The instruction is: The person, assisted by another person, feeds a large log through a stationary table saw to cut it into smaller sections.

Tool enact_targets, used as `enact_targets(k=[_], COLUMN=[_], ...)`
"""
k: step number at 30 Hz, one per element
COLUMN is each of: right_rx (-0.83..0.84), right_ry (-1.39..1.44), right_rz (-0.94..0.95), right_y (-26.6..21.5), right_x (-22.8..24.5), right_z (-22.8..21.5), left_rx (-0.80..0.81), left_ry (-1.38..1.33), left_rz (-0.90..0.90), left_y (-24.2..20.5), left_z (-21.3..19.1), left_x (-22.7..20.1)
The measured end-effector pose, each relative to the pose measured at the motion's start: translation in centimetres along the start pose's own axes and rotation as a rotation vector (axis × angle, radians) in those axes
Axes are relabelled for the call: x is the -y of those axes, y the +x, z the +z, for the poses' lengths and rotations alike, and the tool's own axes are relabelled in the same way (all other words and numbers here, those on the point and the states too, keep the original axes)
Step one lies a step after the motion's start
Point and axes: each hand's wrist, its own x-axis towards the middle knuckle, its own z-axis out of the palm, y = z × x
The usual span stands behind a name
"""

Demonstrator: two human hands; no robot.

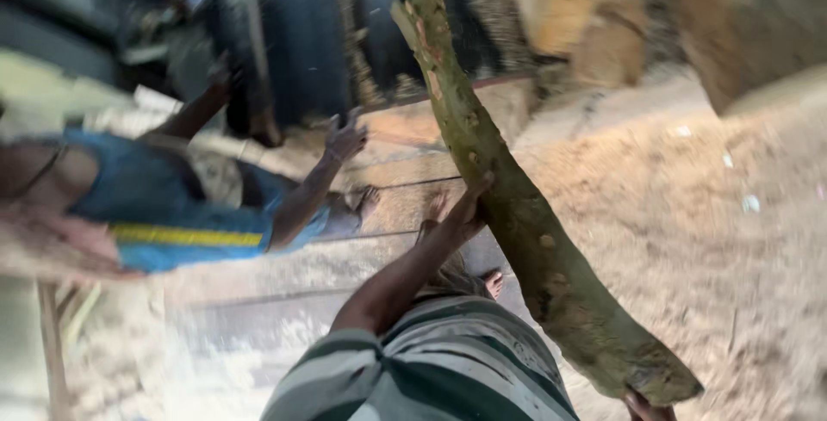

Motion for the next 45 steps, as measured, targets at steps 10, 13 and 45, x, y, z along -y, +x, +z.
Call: enact_targets(k=[10,13,45], right_rx=[0.207,0.438,0.500], right_ry=[-0.053,0.149,0.399], right_rz=[-0.453,-0.583,0.258], right_y=[6.7,9.1,26.7], right_x=[6.9,8.3,5.5], right_z=[12.4,18.7,44.3], left_rx=[-0.136,-0.183,-0.508], left_ry=[-0.077,0.217,0.526], left_rz=[0.158,0.283,0.111], left_y=[10.3,14.5,4.0], left_z=[-4.9,-5.0,-8.2], left_x=[-14.2,-18.8,-19.4])
